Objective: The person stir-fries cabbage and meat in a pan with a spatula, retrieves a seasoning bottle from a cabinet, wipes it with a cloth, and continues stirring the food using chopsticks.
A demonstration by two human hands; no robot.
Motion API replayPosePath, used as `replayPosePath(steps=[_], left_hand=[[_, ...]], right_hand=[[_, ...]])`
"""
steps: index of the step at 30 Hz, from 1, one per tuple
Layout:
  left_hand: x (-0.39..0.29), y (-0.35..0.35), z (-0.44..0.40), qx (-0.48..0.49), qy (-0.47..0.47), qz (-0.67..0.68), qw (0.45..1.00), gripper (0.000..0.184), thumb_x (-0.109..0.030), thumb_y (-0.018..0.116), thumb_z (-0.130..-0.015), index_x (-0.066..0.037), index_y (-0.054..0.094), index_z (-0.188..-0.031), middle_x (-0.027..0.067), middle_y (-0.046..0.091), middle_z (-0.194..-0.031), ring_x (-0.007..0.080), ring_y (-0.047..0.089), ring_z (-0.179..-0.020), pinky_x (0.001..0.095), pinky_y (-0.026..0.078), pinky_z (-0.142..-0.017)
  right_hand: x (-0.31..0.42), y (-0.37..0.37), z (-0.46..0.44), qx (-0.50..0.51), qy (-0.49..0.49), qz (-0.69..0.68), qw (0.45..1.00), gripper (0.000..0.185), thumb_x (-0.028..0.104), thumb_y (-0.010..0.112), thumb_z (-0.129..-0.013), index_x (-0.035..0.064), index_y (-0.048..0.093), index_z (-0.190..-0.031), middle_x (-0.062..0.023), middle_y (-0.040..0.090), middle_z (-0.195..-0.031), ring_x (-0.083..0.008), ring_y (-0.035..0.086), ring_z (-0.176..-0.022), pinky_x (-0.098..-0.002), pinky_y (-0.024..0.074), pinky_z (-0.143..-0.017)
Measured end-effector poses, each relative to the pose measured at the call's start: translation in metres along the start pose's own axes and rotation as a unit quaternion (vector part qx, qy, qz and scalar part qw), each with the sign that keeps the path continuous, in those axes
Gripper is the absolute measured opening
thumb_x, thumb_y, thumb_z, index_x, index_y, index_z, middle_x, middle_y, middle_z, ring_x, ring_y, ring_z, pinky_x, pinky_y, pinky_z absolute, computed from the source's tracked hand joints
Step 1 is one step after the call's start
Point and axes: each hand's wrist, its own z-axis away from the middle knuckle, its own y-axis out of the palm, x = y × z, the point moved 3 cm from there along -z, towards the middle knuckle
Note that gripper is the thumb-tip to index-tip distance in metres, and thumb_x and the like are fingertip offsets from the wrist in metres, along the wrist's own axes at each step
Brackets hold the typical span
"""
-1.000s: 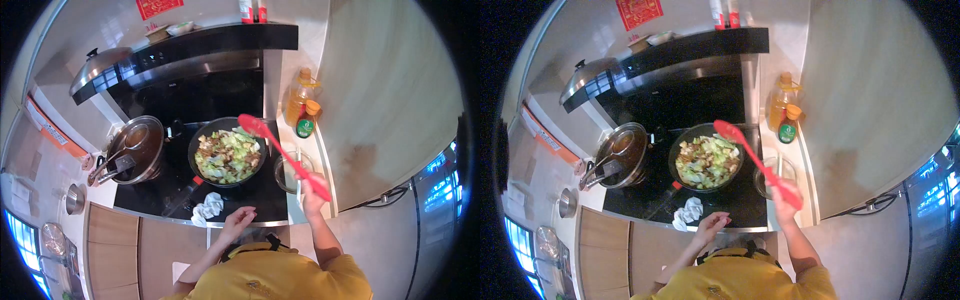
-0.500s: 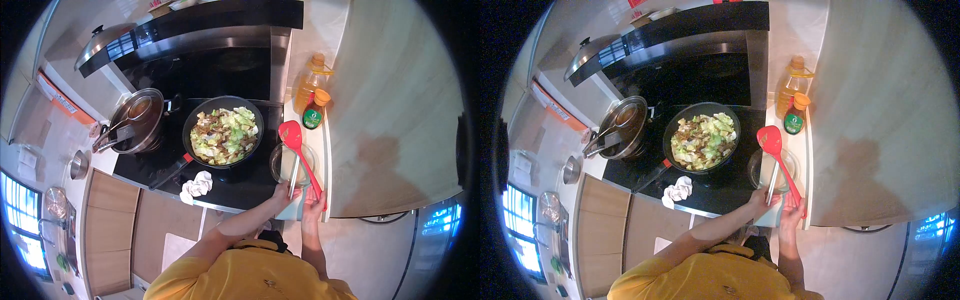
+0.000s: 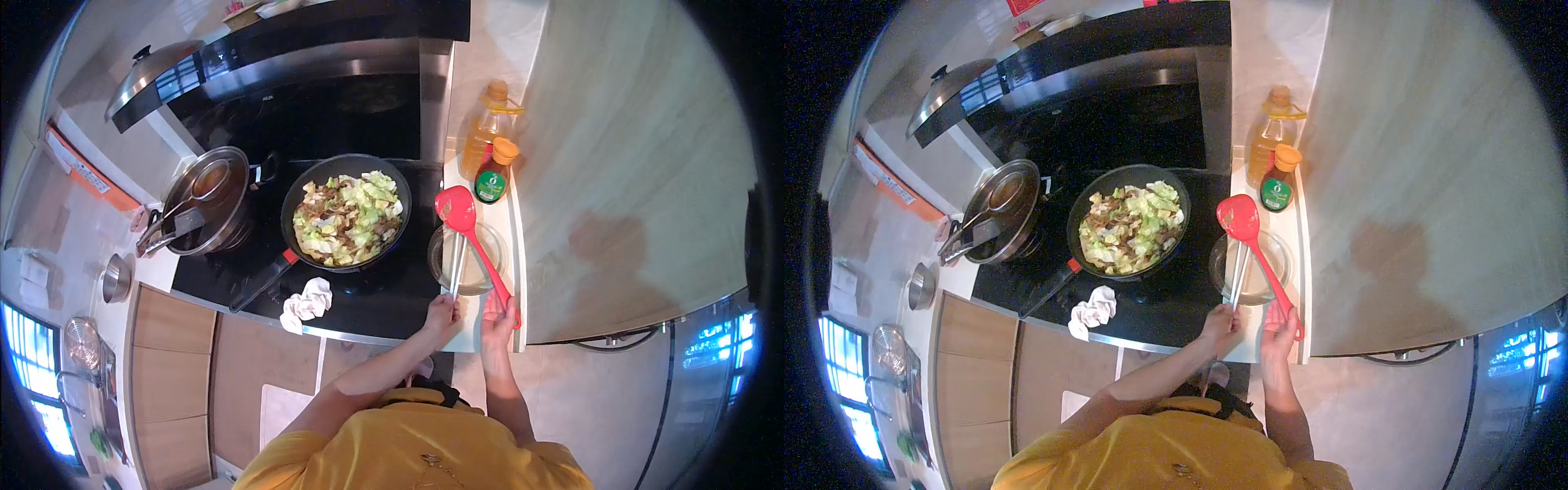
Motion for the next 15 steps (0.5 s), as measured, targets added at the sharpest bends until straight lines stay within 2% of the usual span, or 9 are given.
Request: replayPosePath(steps=[2, 3, 5, 6, 11, 13, 14, 15], left_hand=[[0.007, 0.013, 0.001, 0.002, 0.017, -0.067, 0.998, 0.011, -0.013, 0.049, -0.095, -0.01, 0.053, -0.085, 0.0009, 0.053, -0.073, 0.0107, 0.05, -0.066, 0.0236, 0.043, -0.061], [0.017, 0.017, -0.005, 0.022, 0.009, -0.098, 0.995, 0.008, -0.017, 0.049, -0.096, -0.012, 0.052, -0.091, 0.0008, 0.057, -0.083, 0.0117, 0.054, -0.076, 0.027, 0.045, -0.069], [0.018, 0.028, 0.005, 0.037, -0.058, -0.103, 0.992, 0.012, -0.024, 0.048, -0.097, -0.013, 0.051, -0.099, 0.0007, 0.059, -0.091, 0.0119, 0.055, -0.082, 0.0287, 0.045, -0.072], [0.02, 0.027, 0.004, 0.071, -0.038, -0.124, 0.989, 0.016, -0.026, 0.046, -0.098, -0.013, 0.05, -0.104, 0.0008, 0.059, -0.096, 0.012, 0.055, -0.085, 0.0292, 0.045, -0.073], [0.014, 0.031, 0.0, 0.135, -0.03, -0.174, 0.975, 0.022, -0.026, 0.04, -0.1, -0.011, 0.051, -0.112, 0.0016, 0.061, -0.095, 0.0098, 0.057, -0.08, 0.0269, 0.044, -0.068], [0.009, 0.029, -0.003, 0.156, -0.041, -0.209, 0.965, 0.022, -0.024, 0.04, -0.1, -0.009, 0.054, -0.109, 0.002, 0.062, -0.09, 0.0106, 0.058, -0.075, 0.0266, 0.045, -0.067], [0.006, 0.031, -0.006, 0.155, -0.048, -0.231, 0.959, 0.023, -0.024, 0.04, -0.1, -0.009, 0.056, -0.105, 0.0015, 0.063, -0.085, 0.0115, 0.059, -0.071, 0.0267, 0.045, -0.065], [0.015, 0.022, -0.021, 0.149, -0.05, -0.252, 0.955, 0.024, -0.026, 0.041, -0.099, -0.008, 0.057, -0.104, 0.0011, 0.063, -0.088, 0.0111, 0.059, -0.073, 0.0266, 0.045, -0.066]], right_hand=[[-0.005, 0.001, 0.0, -0.008, 0.01, -0.004, 1.0, 0.044, 0.035, 0.064, -0.087, -0.0004, 0.056, -0.113, -0.013, 0.063, -0.108, -0.0228, 0.06, -0.099, -0.0331, 0.0495, -0.088], [-0.004, -0.002, 0.001, -0.005, 0.003, 0.0, 1.0, 0.044, 0.035, 0.064, -0.087, -0.0004, 0.056, -0.113, -0.013, 0.063, -0.108, -0.0228, 0.06, -0.099, -0.0331, 0.0495, -0.088], [-0.009, -0.01, 0.002, -0.007, 0.049, 0.014, 0.999, 0.045, 0.037, 0.063, -0.088, 0.0006, 0.056, -0.114, -0.0133, 0.063, -0.108, -0.0233, 0.061, -0.098, -0.0343, 0.05, -0.088], [-0.009, -0.007, 0.008, 0.012, 0.043, 0.04, 0.998, 0.046, 0.041, 0.058, -0.09, 0.0016, 0.055, -0.115, -0.0117, 0.063, -0.107, -0.022, 0.059, -0.1, -0.0351, 0.0479, -0.09], [-0.003, -0.007, 0.013, 0.062, 0.066, 0.033, 0.995, 0.05, 0.043, 0.059, -0.089, 0.0026, 0.055, -0.117, -0.0104, 0.06, -0.114, -0.0225, 0.058, -0.102, -0.0365, 0.0454, -0.092], [0.0, -0.001, 0.027, 0.03, 0.09, 0.104, 0.99, 0.047, 0.042, 0.059, -0.089, 0.0038, 0.055, -0.116, -0.0109, 0.06, -0.113, -0.0222, 0.056, -0.106, -0.037, 0.0429, -0.095], [0.003, 0.003, 0.036, 0.038, 0.093, 0.14, 0.985, 0.044, 0.04, 0.06, -0.089, 0.0049, 0.055, -0.115, -0.0085, 0.061, -0.11, -0.0205, 0.054, -0.109, -0.0365, 0.0406, -0.096], [0.009, 0.004, 0.048, 0.042, 0.096, 0.142, 0.984, 0.044, 0.04, 0.06, -0.089, 0.0049, 0.055, -0.115, -0.0085, 0.061, -0.11, -0.0205, 0.054, -0.109, -0.0365, 0.0406, -0.096]])
